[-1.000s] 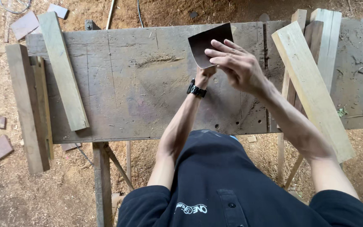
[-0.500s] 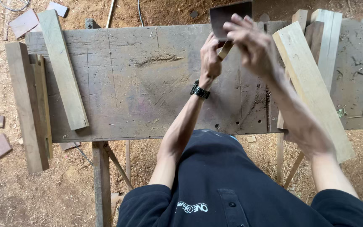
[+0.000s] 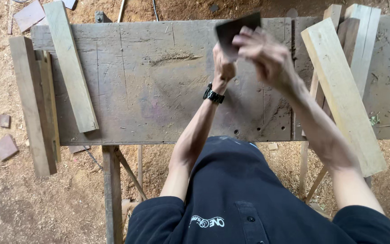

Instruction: The person sands various wood pieces on a workbench using a piece of sandpaper. The person sands the surfaces and edges of several different planks and blocks of wood, picking them up and turning them over to reach different sides.

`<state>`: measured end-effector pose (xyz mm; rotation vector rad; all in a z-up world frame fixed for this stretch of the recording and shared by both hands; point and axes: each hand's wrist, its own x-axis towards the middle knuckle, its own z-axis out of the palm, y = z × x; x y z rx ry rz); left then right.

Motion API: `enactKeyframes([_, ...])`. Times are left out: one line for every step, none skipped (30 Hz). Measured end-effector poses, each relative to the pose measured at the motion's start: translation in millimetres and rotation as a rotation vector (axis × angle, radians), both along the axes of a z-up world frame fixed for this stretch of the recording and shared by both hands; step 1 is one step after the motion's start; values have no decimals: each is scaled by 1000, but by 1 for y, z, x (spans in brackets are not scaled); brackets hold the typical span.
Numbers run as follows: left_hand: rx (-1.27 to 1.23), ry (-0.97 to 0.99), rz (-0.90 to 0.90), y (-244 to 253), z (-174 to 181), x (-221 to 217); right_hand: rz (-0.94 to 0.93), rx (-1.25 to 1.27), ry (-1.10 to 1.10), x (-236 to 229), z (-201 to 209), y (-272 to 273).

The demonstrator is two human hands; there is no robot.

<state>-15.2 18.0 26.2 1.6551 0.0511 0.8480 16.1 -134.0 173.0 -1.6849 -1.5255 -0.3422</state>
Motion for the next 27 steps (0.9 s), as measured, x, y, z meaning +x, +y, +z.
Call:
enactKeyframes([-29, -56, 14, 0, -9, 8, -61, -6, -2, 2, 2, 2])
enactKeyframes([-51, -11, 23, -2, -17, 16, -120, -13, -11, 8, 7, 4])
enactKeyframes([-72, 34, 31, -3, -25, 18, -178, -19, -21, 12, 13, 6])
enactKeyframes([-90, 82, 41, -1, -29, 20, -131, -33, -50, 5, 13, 7])
enactKeyframes([-190, -20, -100, -2, -31, 17, -84, -46, -79, -9, 9, 8])
enactKeyframes([-290, -103, -237, -5, -35, -2, -37, -62, -96, -20, 4, 8])
enactKeyframes([-386, -178, -371, -4, -35, -15, -36, -29, -80, -10, 5, 11])
enactKeyframes([-399, -124, -383, -1, -33, -20, -37, 1, -59, 6, 7, 15])
enactKeyframes([-412, -69, -395, 4, -29, -21, -37, 31, -38, 12, 7, 16])
enactKeyframes([-419, -24, -413, 13, -24, -10, -60, 34, -20, 14, 7, 17])
enactKeyframes([-424, 22, -430, 23, -20, 4, -83, 36, -2, 16, 8, 17])
enactKeyframes([-434, 72, -455, 28, -20, 18, -113, 34, 20, 16, 8, 14])
enactKeyframes([-444, 122, -480, 33, -25, 32, -107, 45, 8, 17, 8, 12])
enactKeyframes([-381, 109, -488, 37, -36, 41, -102, 54, 4, 15, 4, 11])
enactKeyframes([-318, 94, -494, 41, -50, 49, -97, 63, 0, 13, -3, 10])
enactKeyframes([-251, 80, -494, 47, -65, 56, -244, -76, 199, 14, -12, 16])
enactKeyframes([-301, 54, -491, 50, -78, 65, -383, -221, 398, 18, -21, 24])
enactKeyframes([-355, 30, -486, 52, -91, 71, -426, -238, 485, 19, -34, 29])
enactKeyframes([-427, 30, -477, 51, -103, 70, -471, -252, 572, 19, -47, 33])
enactKeyframes([-497, 16, -467, 50, -109, 74, -425, -126, 529, 18, -59, 37])
enactKeyframes([-545, 20, -472, 50, -112, 79, -380, -1, 485, 18, -68, 38])
enactKeyframes([-595, 30, -469, 51, -113, 78, -371, 74, 288, 17, -77, 36])
enactKeyframes([-614, 84, -478, 53, -113, 76, -353, 145, 90, 10, -85, 32])
enactKeyframes([-629, 134, -482, 59, -111, 68, -323, 216, -102, -1, -95, 31])
enactKeyframes([-650, 177, -486, 66, -109, 61, -296, 126, -99, -13, -105, 30])
enactKeyframes([-665, 219, -473, 70, -107, 56, -274, 34, -96, -29, -117, 26])
enactKeyframes([-684, 259, -459, 75, -104, 55, -251, -58, -95, -43, -129, 22])
